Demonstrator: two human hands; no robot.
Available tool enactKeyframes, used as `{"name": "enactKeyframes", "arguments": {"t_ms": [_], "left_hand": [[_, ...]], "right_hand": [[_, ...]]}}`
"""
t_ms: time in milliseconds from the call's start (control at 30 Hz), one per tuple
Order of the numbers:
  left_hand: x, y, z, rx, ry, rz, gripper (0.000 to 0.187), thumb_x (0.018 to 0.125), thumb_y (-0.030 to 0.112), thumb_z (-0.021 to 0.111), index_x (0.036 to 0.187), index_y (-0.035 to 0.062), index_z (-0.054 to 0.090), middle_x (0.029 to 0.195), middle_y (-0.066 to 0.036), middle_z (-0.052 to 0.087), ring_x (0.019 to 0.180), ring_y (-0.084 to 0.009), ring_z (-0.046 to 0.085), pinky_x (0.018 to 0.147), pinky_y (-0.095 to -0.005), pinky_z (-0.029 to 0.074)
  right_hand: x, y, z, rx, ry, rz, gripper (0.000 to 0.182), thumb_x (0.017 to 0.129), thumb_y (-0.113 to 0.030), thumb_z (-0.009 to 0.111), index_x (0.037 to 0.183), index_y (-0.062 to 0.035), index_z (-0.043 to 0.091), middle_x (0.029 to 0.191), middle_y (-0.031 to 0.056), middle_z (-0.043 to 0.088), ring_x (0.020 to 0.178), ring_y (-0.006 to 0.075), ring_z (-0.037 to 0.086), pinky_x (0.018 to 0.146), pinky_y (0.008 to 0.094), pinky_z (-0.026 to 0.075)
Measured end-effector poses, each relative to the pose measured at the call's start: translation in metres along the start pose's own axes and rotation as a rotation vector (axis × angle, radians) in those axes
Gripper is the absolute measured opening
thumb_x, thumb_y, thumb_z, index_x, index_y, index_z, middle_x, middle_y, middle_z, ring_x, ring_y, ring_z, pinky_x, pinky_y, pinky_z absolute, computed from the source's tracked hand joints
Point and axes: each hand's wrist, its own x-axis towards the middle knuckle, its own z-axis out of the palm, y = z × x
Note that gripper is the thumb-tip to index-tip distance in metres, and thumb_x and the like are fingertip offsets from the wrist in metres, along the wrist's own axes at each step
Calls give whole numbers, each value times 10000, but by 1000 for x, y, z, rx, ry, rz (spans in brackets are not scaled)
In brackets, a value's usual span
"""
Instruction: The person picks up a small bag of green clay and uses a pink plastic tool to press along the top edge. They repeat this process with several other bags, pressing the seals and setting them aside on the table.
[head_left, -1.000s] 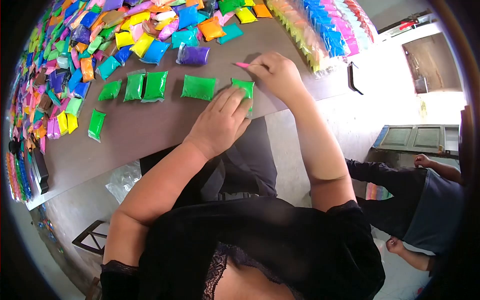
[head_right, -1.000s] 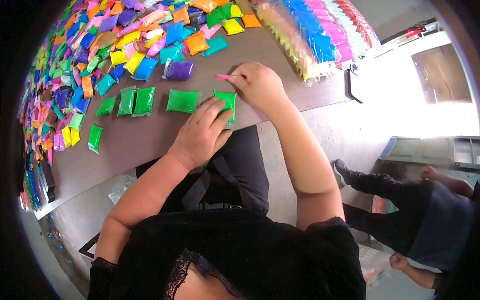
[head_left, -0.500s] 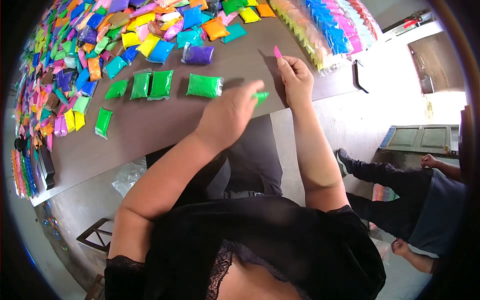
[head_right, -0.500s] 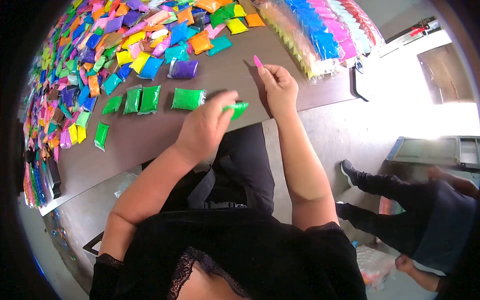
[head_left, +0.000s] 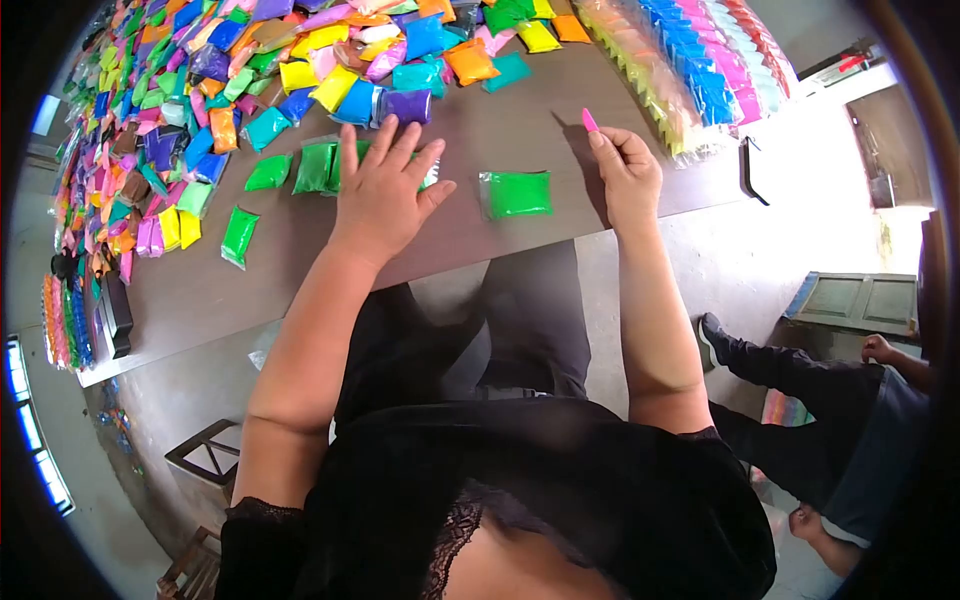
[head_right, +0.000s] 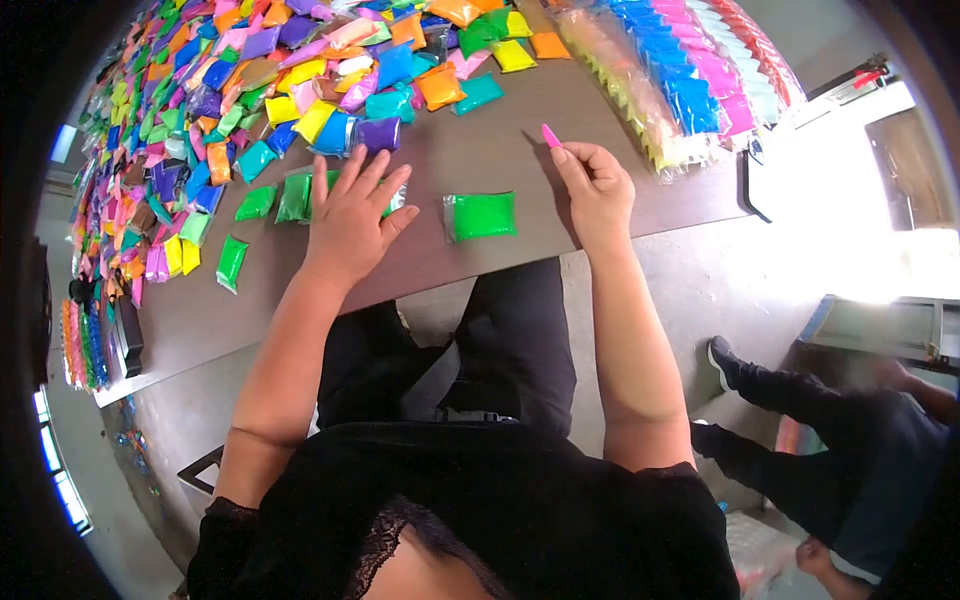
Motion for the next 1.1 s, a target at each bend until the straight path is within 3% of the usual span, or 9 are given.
{"name": "enactKeyframes", "arguments": {"t_ms": [133, 367, 467, 533, 633, 667, 767, 900, 1100], "left_hand": [[-10, -20, -4, -3, -50, -131, 585, 911, 555, 624, 1367, 188, 606, 1463, -91, 537, 1412, -311, 421, 1151, -687, 175], [-28, -38, -3, 25, -43, -211, 548, 931, 497, 630, 1379, 184, 589, 1467, -98, 529, 1399, -327, 436, 1151, -676, 179], [-21, -13, -8, 76, 160, -127, 473, 920, 366, 679, 1323, 125, 623, 1438, -114, 541, 1369, -317, 470, 1147, -613, 274], [-12, 16, -9, -103, 232, 334, 409, 885, 220, 710, 1260, 69, 646, 1375, -117, 564, 1309, -293, 514, 1100, -496, 401], [2, 70, -5, -469, 151, 297, 387, 867, 145, 704, 1237, 44, 650, 1312, -106, 572, 1245, -274, 539, 1037, -404, 471], [4, 77, -3, -484, 168, 306, 387, 867, 145, 704, 1237, 44, 650, 1312, -106, 572, 1245, -274, 539, 1037, -404, 471], [2, 86, 3, -484, 47, 208, 397, 859, 149, 709, 1236, 42, 648, 1266, -98, 573, 1197, -282, 548, 1026, -410, 475], [3, 84, 2, -462, 70, 232, 390, 865, 152, 701, 1234, 37, 646, 1251, -97, 572, 1180, -286, 550, 1025, -406, 476], [4, 83, 5, -444, 95, 239, 391, 857, 143, 703, 1229, 36, 648, 1218, -101, 582, 1145, -285, 560, 1002, -405, 487]], "right_hand": [[0, 2, -1, -10, -3, 4, 172, 927, -153, 749, 984, 8, 727, 829, -38, 650, 773, 39, 549, 714, 201, 450], [0, 1, 0, 30, -2, 27, 173, 921, -153, 756, 977, 8, 727, 822, -34, 650, 767, 38, 547, 709, 200, 451], [0, -3, 3, -56, 10, 18, 173, 923, -156, 755, 963, 10, 728, 818, -36, 645, 763, 35, 542, 709, 196, 448], [1, 0, 3, -45, -15, -1, 153, 914, -143, 752, 953, 4, 731, 834, -6, 665, 771, 69, 577, 723, 224, 469], [-1, -1, 3, -209, -48, -171, 126, 892, -122, 751, 958, -16, 739, 886, 47, 685, 815, 135, 628, 748, 269, 496], [-3, -9, -1, -261, -134, -363, 120, 871, -109, 749, 965, -35, 746, 942, 92, 689, 868, 199, 655, 771, 313, 512], [-31, -33, -3, -311, -287, -163, 114, 873, -109, 734, 971, -51, 746, 928, 100, 681, 852, 238, 665, 760, 339, 520], [-49, -43, 2, -523, -351, -174, 100, 882, -144, 705, 953, -85, 744, 899, 91, 673, 826, 277, 668, 728, 371, 533], [-29, -36, 4, -807, -211, -426, 113, 900, -217, 662, 877, -125, 721, 865, 74, 662, 808, 300, 668, 697, 419, 541]]}}
